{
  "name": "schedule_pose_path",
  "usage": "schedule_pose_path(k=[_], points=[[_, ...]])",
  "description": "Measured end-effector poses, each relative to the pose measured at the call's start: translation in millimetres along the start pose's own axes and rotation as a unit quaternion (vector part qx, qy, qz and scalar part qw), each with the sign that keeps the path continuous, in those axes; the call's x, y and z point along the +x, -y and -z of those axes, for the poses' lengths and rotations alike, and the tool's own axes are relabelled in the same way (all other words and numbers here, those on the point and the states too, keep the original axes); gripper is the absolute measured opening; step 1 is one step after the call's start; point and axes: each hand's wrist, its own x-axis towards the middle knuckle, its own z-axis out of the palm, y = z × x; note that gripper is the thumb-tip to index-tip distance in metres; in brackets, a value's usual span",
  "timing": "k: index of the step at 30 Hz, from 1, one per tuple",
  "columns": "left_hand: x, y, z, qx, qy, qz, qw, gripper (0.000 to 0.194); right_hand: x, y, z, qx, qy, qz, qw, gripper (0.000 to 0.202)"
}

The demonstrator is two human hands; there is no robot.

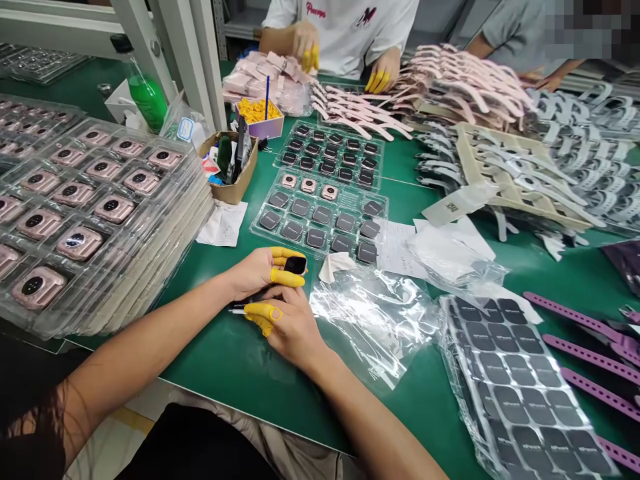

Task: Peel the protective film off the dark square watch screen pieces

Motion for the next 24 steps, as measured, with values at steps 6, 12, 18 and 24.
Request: schedule_pose_path(k=[6,12,18,24], points=[[4,4,1.9,0.051,-0.014,-0.054,0.997,0.059,4,30,49,0.157,0.016,-0.024,0.987,0.029],[-2,12,-2.4,0.308,-0.006,-0.095,0.947,0.065,12,2,89,0.291,-0.122,-0.44,0.841,0.028],[-2,13,-5.9,0.397,-0.018,-0.099,0.912,0.064,15,-21,78,0.336,-0.156,-0.51,0.777,0.042],[-3,11,-6.8,0.432,-0.02,-0.093,0.897,0.062,16,-20,73,0.354,-0.159,-0.524,0.758,0.043]])
